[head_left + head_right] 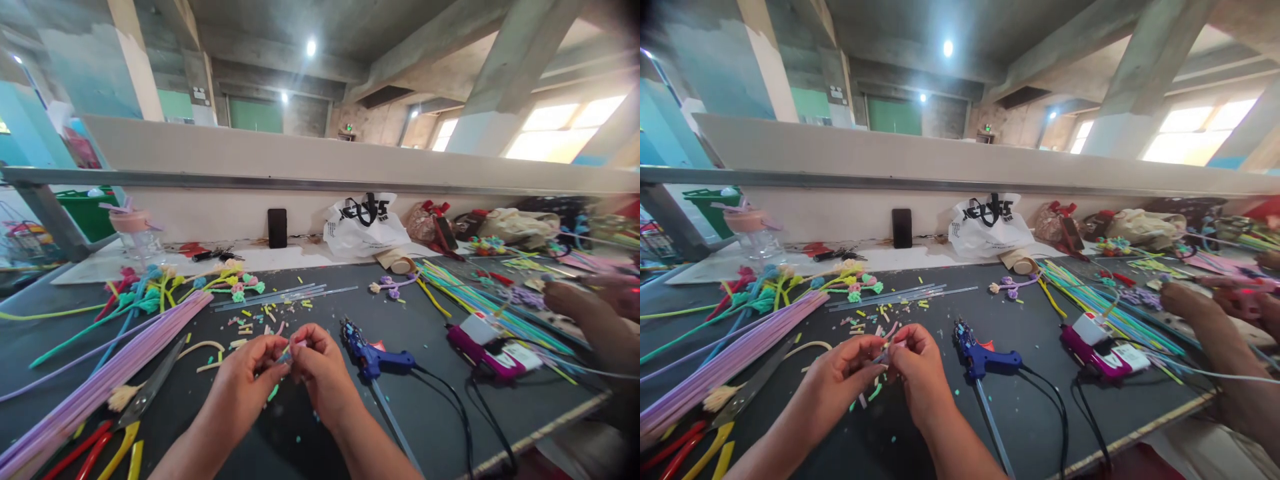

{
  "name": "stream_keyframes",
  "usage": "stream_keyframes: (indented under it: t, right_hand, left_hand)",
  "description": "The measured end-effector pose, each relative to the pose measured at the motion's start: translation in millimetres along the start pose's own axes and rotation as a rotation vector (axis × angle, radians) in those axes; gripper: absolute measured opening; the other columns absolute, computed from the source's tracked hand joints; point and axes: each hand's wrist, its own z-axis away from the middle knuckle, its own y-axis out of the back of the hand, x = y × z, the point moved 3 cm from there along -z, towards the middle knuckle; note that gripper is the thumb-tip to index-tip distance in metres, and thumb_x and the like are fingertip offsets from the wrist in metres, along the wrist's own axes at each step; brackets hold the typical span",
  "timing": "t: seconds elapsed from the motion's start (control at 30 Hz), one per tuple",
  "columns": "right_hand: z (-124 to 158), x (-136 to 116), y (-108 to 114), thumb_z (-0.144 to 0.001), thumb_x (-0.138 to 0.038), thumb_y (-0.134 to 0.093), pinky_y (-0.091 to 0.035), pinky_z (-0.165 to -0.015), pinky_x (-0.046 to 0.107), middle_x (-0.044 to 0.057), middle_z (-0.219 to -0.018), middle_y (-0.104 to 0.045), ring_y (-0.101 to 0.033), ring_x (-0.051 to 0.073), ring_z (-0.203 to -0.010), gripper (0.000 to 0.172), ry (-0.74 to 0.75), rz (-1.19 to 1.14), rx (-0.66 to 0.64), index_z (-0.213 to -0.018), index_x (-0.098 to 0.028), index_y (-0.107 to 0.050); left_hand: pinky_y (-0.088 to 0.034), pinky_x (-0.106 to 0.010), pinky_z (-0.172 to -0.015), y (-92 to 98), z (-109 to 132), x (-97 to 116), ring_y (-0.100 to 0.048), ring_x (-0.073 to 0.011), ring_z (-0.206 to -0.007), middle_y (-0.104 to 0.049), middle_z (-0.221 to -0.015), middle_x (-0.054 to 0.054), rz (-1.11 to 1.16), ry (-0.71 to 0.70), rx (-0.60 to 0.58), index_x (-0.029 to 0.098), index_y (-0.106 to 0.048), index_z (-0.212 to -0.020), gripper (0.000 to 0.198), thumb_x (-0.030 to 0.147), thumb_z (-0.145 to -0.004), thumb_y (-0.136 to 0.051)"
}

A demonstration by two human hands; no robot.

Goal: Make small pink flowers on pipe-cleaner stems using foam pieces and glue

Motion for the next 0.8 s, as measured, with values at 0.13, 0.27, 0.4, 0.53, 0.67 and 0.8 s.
stream_keyframes:
  t: [0.13,0.27,0.4,0.53,0.67,0.8]
  right_hand:
    - [0.8,-0.6,-2.0,-0.06,-0.018,-0.07,-0.032,-0.037,0.015,-0.006,-0.056,-0.052,-0.04,0.003,-0.04,0.017,-0.04,-0.055,-0.047,-0.068,-0.016,-0.055]
    - [1.2,0.9,-2.1,-0.06,-0.017,-0.069,-0.031,-0.036,0.015,-0.005,-0.059,-0.055,-0.04,0.002,-0.038,0.015,-0.055,-0.042,-0.076,-0.065,-0.015,-0.055]
    - [0.5,2.9,-0.1,-0.059,-0.015,-0.068,-0.03,-0.036,0.015,-0.006,-0.054,-0.053,-0.04,0.003,-0.037,0.014,-0.092,0.008,-0.072,-0.064,-0.015,-0.055]
    - [0.3,3.2,-0.9,-0.057,-0.014,-0.067,-0.03,-0.037,0.015,-0.005,-0.062,-0.058,-0.043,0.003,-0.039,0.015,-0.106,0.034,-0.058,-0.062,-0.015,-0.052]
    - [-0.6,7.2,-0.5,-0.056,-0.01,-0.062,-0.03,-0.036,0.016,-0.005,-0.064,-0.059,-0.043,0.003,-0.038,0.015,-0.119,0.045,-0.05,-0.061,-0.016,-0.049]
    - [-4.5,13.5,5.3,-0.055,-0.007,-0.055,-0.03,-0.034,0.016,-0.007,-0.056,-0.056,-0.041,0.003,-0.035,0.013,-0.13,0.117,-0.012,-0.061,-0.016,-0.049]
  left_hand:
    - [-0.045,-0.025,-0.076,4.1,2.4,6.1,-0.062,-0.0176,-0.084,-0.069,-0.09,-0.001,-0.21,-0.159,0.051,0.024,-0.066,-0.09,0.02,0.017,-0.072,-0.06]
    - [-0.045,-0.022,-0.071,6.4,3.0,9.4,-0.063,-0.0158,-0.076,-0.07,-0.082,0.0,-0.289,-0.225,0.059,0.023,-0.067,-0.083,0.012,0.019,-0.074,-0.059]
    - [-0.044,-0.021,-0.062,7.7,1.3,9.8,-0.062,-0.0145,-0.066,-0.069,-0.071,0.001,-0.307,-0.21,0.075,0.023,-0.068,-0.075,0.008,0.019,-0.073,-0.061]
    - [-0.041,-0.021,-0.056,7.2,-0.1,8.2,-0.058,-0.0135,-0.059,-0.065,-0.062,0.001,-0.287,-0.156,0.058,0.021,-0.067,-0.067,0.009,0.018,-0.072,-0.06]
    - [-0.039,-0.021,-0.055,4.6,-0.3,5.0,-0.056,-0.0136,-0.058,-0.062,-0.059,0.001,-0.24,-0.088,0.01,0.02,-0.067,-0.064,0.014,0.021,-0.074,-0.057]
    - [-0.039,-0.023,-0.054,-0.9,-1.7,1.2,-0.055,-0.0142,-0.056,-0.059,-0.058,0.001,-0.222,-0.021,0.011,0.02,-0.064,-0.061,0.018,0.021,-0.075,-0.054]
